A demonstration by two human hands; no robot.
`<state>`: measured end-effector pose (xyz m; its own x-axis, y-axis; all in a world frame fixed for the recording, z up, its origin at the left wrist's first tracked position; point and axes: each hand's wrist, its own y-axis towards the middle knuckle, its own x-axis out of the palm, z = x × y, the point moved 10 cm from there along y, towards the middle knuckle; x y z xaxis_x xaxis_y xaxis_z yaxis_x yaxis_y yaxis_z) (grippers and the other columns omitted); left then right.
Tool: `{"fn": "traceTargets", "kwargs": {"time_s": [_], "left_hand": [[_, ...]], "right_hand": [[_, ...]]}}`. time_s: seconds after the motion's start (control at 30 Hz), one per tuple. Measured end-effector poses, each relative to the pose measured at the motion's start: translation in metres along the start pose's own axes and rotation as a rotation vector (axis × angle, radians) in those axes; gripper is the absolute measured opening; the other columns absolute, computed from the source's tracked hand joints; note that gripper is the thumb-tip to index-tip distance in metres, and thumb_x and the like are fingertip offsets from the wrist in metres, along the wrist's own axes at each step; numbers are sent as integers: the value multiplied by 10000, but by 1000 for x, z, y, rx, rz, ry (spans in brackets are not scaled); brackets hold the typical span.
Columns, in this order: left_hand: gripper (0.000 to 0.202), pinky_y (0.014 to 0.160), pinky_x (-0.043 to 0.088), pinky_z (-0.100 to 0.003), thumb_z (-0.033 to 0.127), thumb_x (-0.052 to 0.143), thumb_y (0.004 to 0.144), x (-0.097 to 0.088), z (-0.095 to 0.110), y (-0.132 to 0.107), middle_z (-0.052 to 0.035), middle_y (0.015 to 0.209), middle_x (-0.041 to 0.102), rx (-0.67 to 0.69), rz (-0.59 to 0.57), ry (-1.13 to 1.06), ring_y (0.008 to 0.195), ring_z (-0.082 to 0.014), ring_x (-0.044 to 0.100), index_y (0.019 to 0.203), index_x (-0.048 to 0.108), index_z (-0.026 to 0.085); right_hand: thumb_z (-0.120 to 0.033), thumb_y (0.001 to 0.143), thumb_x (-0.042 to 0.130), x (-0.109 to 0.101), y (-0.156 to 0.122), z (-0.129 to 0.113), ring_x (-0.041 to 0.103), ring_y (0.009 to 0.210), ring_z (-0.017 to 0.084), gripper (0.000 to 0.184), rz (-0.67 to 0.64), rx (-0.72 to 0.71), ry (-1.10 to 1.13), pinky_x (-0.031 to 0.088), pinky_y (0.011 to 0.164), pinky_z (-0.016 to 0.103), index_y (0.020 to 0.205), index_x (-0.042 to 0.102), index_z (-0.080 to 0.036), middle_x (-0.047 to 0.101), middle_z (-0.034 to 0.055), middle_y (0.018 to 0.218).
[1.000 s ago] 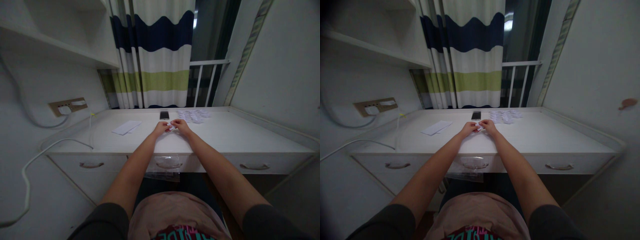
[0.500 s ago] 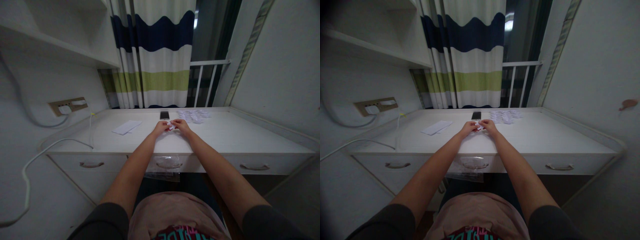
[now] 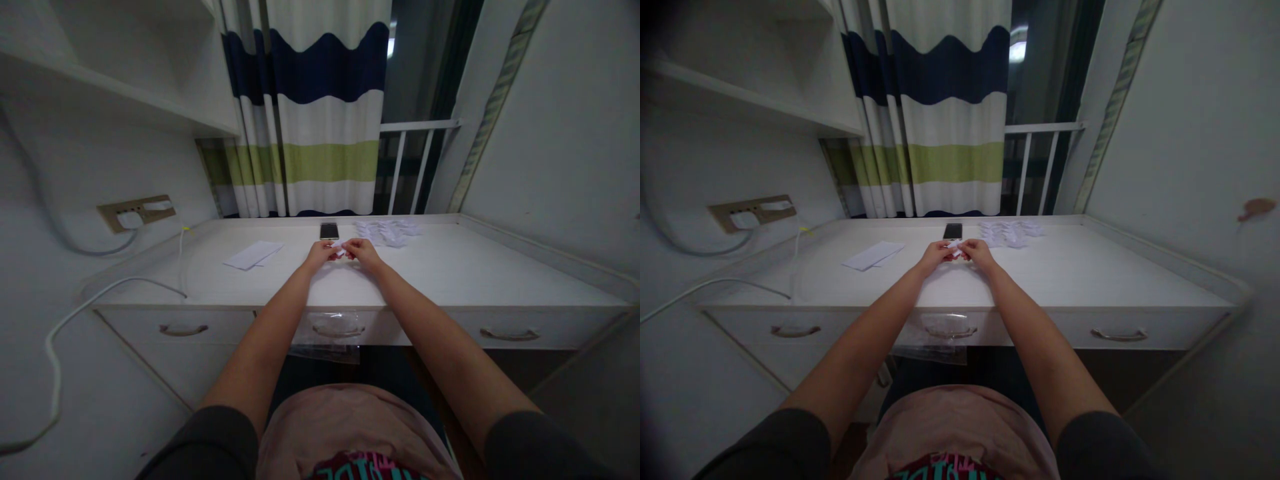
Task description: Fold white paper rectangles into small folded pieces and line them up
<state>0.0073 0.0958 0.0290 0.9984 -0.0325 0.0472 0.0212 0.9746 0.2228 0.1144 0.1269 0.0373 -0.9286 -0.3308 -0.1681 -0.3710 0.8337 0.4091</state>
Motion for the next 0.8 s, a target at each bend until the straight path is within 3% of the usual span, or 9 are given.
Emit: {"fn": "traceTargets", "kwargs": {"time_s": [0.13, 0.23, 0.37, 0.53, 0.67, 0.8], "left_hand": [[183, 585, 431, -225, 203, 733, 635, -2, -1, -1, -11, 588, 609, -10, 30, 2, 523, -82, 548, 701, 594, 102], [225, 590, 436, -231, 186, 720, 645, -6, 0, -4, -2, 597, 611, -11, 72, 0, 531, -94, 564, 808, 580, 119], [325, 582, 439, -231, 188, 710, 646, -6, 5, -8, 18, 622, 610, 25, 66, -1, 535, -103, 583, 928, 551, 163], [150, 592, 445, -232, 141, 655, 657, -7, 4, -5, 6, 586, 600, 15, 67, -30, 517, -91, 558, 796, 599, 134], [124, 618, 462, -240, 116, 612, 661, -8, 0, -3, -19, 606, 625, -19, 78, -88, 542, -95, 566, 783, 632, 123], [145, 623, 469, -235, 85, 561, 664, -7, 1, -4, -22, 623, 632, -21, 70, -99, 536, -86, 564, 783, 639, 116]], "right_hand": [[-464, 587, 687, -1, -1, -3, 500, 478, 105, 361, 16, -39, -4, 409, 470, 228, 786, 622, -170, 561, -22, 509], [-409, 573, 705, -1, -2, -8, 536, 538, 118, 407, 21, -85, -26, 423, 478, 221, 910, 617, -200, 576, -26, 568], [-395, 574, 716, 1, -2, -7, 557, 581, 127, 354, 7, -89, -41, 444, 489, 228, 852, 643, -189, 615, 6, 655], [-412, 581, 729, 4, -2, -2, 564, 579, 132, 353, -11, -48, -54, 447, 485, 232, 826, 655, -169, 641, 26, 668], [-371, 586, 744, 5, -3, 1, 580, 599, 140, 363, -12, -30, -82, 453, 497, 236, 869, 649, -164, 652, 39, 702], [-362, 578, 757, 2, -2, -2, 597, 695, 147, 362, 27, -109, -138, 500, 611, 279, 864, 642, -172, 651, 70, 895]]}}
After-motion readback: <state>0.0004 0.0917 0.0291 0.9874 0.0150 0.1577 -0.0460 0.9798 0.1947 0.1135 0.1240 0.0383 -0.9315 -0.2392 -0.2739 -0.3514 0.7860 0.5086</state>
